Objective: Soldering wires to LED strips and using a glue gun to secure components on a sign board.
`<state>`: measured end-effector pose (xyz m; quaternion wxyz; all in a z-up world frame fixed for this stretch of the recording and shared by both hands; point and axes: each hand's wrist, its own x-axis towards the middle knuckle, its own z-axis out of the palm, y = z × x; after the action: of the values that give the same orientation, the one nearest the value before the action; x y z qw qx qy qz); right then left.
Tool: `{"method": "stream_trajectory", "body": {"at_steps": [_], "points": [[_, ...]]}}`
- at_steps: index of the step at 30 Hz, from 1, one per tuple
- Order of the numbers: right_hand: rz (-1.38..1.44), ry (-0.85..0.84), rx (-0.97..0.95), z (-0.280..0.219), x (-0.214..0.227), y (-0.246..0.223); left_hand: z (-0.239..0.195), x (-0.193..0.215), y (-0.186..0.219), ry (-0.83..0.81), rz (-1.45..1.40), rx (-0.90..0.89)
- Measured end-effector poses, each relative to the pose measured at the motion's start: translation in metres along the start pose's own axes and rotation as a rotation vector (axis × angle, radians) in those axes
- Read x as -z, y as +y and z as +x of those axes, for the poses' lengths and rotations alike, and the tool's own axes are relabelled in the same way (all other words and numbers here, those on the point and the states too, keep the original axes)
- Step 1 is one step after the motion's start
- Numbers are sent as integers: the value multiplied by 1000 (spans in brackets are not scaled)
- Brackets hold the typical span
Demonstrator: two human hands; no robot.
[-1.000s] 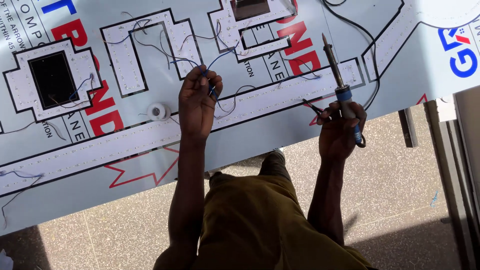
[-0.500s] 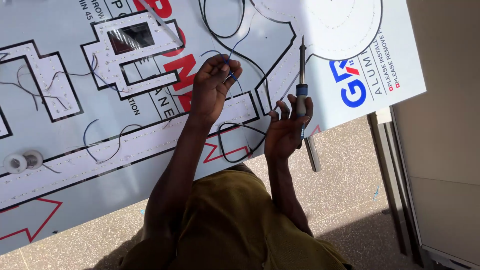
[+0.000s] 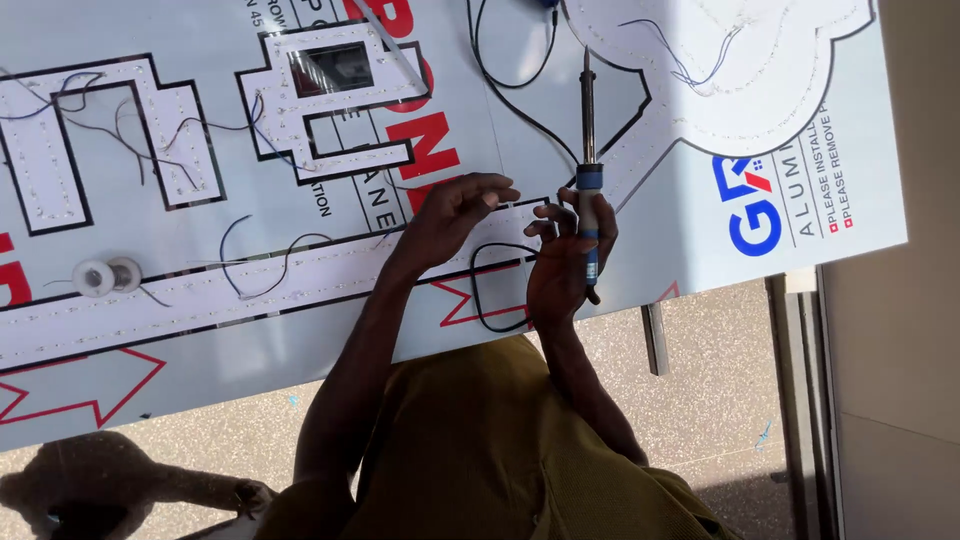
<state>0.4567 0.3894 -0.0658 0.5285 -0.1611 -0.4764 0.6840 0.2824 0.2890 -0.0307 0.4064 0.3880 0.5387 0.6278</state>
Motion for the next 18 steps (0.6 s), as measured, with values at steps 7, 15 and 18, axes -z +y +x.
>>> {"method": "stream_trajectory", "body": {"at_steps": [7, 15, 18], "points": [[8, -336, -143, -54, -105, 36, -172, 119, 10, 508, 156, 85], [-68, -415, -186, -127, -190, 59, -234, 244, 10, 828, 570, -32], [-54, -391, -199, -161, -210, 53, -214, 291, -9, 791, 900, -100]]}}
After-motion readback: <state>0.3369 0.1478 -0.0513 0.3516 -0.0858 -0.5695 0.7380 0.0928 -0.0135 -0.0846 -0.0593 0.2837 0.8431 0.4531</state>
